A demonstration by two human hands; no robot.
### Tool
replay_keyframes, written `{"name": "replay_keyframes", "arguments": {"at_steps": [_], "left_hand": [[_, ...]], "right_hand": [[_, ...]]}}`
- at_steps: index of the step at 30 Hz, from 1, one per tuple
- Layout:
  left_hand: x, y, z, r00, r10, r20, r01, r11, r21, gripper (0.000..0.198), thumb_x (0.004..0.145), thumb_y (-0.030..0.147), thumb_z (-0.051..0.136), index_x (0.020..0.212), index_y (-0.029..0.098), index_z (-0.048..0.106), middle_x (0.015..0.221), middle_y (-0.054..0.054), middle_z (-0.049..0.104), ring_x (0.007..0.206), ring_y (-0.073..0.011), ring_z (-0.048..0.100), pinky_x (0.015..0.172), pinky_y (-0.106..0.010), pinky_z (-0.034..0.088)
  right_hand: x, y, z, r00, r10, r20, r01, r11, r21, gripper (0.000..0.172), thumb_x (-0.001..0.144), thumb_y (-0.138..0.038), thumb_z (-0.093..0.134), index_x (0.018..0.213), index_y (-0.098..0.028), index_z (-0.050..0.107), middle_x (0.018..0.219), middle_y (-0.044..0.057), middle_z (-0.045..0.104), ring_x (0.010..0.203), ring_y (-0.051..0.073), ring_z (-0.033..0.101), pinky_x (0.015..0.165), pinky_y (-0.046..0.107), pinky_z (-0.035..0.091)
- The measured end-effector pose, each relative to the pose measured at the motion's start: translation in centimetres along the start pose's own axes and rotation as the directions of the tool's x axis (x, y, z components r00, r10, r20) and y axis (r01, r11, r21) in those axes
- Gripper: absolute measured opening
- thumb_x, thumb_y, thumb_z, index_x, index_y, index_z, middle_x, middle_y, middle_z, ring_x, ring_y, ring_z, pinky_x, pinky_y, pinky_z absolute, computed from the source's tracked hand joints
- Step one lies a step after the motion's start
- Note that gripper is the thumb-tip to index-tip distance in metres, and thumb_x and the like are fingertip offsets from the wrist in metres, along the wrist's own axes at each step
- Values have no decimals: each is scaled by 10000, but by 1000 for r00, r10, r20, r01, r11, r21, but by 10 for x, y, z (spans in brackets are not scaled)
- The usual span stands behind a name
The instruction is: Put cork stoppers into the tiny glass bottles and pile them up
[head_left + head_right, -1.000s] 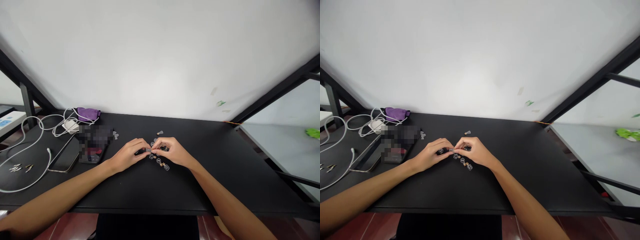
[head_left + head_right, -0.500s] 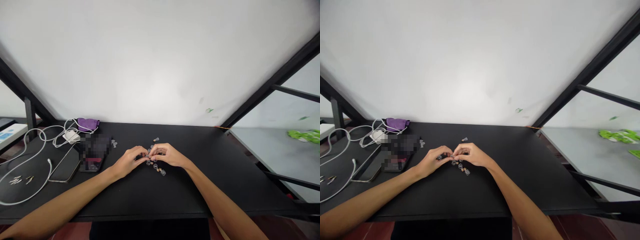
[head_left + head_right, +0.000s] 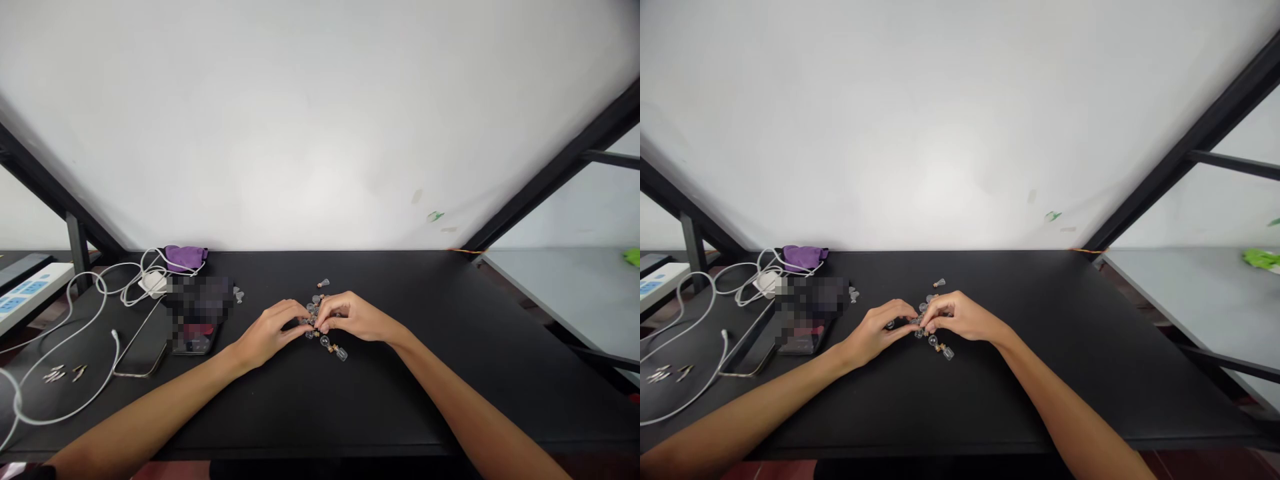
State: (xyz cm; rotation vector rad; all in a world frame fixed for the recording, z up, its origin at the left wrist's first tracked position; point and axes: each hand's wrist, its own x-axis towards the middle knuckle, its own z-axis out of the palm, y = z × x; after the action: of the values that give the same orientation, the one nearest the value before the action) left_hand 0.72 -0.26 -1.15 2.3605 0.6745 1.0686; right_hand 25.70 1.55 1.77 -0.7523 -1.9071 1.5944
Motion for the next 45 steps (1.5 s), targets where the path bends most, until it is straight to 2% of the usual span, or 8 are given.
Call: {"name": "replay_keyframes", "arguments": {"at_steps": [12,18,21,25,29,32,36,45], "left_hand": [[2,2,-3,994,-47,-102,54,997,58,86,986,261,668,1047,201,652,949,-38,684,865,-157,634,815,-285,508],[2,2,-7,978,-148,-146,159,985,63,79,1015,262,606,1027,200,654,851,-20,603,783,-142,579,729,-259,471],[4,3,-16,974,-177,-141,195,972,130,133,1041,264,540,1026,203,657,797,-2,556,717,-131,540,682,-250,439],[7,5,-36,976,-215,-11,210,939,272,157,1056,277,503,1078,212,644,783,14,580,693,-129,562,691,-245,440],[11,8,-54,966,-174,192,84,910,405,222,1064,351,490,1160,226,645,876,-11,640,743,-151,628,726,-257,461],[12,8,-59,948,-202,245,88,907,411,221,1034,400,547,1117,225,654,866,-5,625,700,-149,618,685,-254,452],[11,5,-56,919,-221,327,87,922,378,148,996,353,599,1046,227,658,878,2,634,682,-146,606,671,-257,436],[6,1,-38,935,-223,275,141,947,290,132,968,201,563,1068,231,645,987,-10,611,730,-126,594,686,-239,458]], "right_hand": [[-2,5,-22,971,-53,-234,27,993,-111,170,873,-340,778,886,-172,803,885,67,737,811,198,695,791,355,550],[-11,-5,-33,977,22,-214,-77,965,-252,221,918,-403,724,962,-191,772,936,65,757,904,224,704,870,378,549],[-13,-10,-32,975,70,-210,-133,944,-301,259,939,-462,682,967,-213,746,951,58,753,880,222,689,748,345,569],[-14,-12,-30,970,119,-211,-189,918,-350,317,960,-520,618,957,-217,716,894,56,719,834,217,652,536,277,514],[-15,-14,-30,977,87,-192,-155,915,-373,253,962,-466,630,1029,-225,673,883,36,693,824,195,629,654,303,538],[-15,-15,-29,984,37,-175,-103,918,-384,229,946,-425,661,1051,-223,640,887,27,682,819,183,620,749,326,523],[-14,-11,-26,988,12,-153,-81,890,-448,227,924,-429,675,955,-204,667,854,38,686,762,177,592,702,320,486],[-14,-4,-34,982,39,-187,-122,884,-451,264,908,-467,681,969,-212,710,852,35,716,724,174,569,655,311,447]]}}
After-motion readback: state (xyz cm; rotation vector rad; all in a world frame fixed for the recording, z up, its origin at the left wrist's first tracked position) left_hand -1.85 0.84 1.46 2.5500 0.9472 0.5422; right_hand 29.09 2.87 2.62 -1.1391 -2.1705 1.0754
